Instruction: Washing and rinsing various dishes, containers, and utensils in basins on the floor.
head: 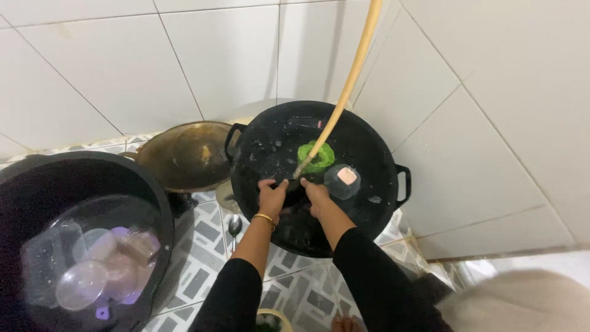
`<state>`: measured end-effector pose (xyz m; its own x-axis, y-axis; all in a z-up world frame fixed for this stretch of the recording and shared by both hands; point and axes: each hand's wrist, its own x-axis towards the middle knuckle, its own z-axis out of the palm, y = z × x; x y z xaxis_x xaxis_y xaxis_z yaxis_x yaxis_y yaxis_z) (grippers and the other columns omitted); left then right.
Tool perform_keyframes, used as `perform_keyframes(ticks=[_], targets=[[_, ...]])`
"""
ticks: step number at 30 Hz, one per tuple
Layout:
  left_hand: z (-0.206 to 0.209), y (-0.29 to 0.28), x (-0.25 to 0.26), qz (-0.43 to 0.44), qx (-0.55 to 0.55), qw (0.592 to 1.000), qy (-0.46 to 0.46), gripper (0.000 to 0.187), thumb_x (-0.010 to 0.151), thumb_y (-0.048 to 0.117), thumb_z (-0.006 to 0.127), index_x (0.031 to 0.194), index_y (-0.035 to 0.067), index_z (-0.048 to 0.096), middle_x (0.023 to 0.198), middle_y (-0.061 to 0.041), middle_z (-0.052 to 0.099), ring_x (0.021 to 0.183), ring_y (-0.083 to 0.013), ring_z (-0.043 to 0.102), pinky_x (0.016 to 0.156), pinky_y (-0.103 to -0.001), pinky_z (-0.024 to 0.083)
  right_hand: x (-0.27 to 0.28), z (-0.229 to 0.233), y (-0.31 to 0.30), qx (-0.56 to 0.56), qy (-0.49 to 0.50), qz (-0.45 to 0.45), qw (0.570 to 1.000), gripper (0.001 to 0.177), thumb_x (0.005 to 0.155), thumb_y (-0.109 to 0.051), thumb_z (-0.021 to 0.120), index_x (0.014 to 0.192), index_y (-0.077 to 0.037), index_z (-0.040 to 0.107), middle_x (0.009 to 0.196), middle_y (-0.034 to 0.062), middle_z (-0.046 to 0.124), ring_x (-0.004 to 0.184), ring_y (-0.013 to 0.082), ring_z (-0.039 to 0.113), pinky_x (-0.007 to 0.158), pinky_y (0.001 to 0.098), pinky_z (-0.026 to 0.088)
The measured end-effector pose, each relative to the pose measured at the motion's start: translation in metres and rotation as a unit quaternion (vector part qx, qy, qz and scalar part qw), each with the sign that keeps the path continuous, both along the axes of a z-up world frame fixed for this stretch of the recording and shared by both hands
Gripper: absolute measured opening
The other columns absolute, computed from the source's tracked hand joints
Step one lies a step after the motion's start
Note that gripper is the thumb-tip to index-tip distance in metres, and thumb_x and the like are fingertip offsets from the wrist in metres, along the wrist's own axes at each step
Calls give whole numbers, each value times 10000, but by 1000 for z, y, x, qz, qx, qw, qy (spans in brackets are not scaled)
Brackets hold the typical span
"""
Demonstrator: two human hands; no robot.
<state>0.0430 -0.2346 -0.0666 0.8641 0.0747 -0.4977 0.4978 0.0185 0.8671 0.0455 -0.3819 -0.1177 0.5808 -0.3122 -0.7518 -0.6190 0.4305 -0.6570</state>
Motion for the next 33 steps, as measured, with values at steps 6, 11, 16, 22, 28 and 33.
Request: perform_keyframes(ticks=[6, 11, 16, 22, 28, 33], targets=[[-28, 12, -3, -79, 94, 992, 27, 980, 641, 296, 904, 1417, 72, 349, 1316, -203, 580, 1164, -384, 659, 943, -462, 580, 8, -13, 0, -74, 47, 36, 995, 536, 985, -359, 655, 1393, -40, 515, 1242, 148, 632, 1032, 331, 678, 837, 491, 591], [44, 17, -4, -97, 270, 955, -71, 1002, 646, 398, 970, 1412, 56, 423, 1355, -311, 493, 1228, -476, 533, 1000, -495, 481, -2, 41, 14, -47, 19, 101, 994, 503, 1027, -418, 562, 1355, -39, 601, 1285, 192, 565, 1077, 351, 595, 852, 537, 626], [84, 16, 8, -96, 290, 924, -230, 810, 609, 274, 898, 1302, 109, 513, 1247, -220, 493, 1077, -448, 604, 928, -476, 528, 22, 47, 8, -436, -61, 258, 860, 382, 1020, -364, 597, 1093, -25, 759, 1074, 268, 733, 1027, 410, 674, 866, 509, 529], [106, 26, 16, -96, 355, 861, -351, 730, 639, 310, 892, 1233, 71, 543, 1169, -186, 537, 1070, -435, 612, 849, -507, 520, 49, 39, 3, -492, -196, 260, 807, 180, 818, -206, 708, 882, -59, 789, 918, 204, 769, 914, 354, 762, 881, 438, 598], [122, 39, 17, -63, 386, 809, -439, 650, 627, 354, 879, 1161, 76, 632, 1063, -152, 564, 975, -398, 627, 783, -513, 496, 28, 114, 31, -544, -230, 235, 772, 181, 843, -198, 737, 955, -68, 793, 947, 180, 707, 910, 395, 671, 796, 491, 529], [149, 37, 25, 1, 338, 798, -499, 633, 687, 402, 887, 1160, 69, 630, 1056, -142, 560, 978, -385, 612, 819, -493, 512, 30, 137, 45, -515, -348, 150, 769, 173, 942, -122, 624, 1052, -39, 728, 987, 165, 708, 912, 327, 698, 813, 425, 542]])
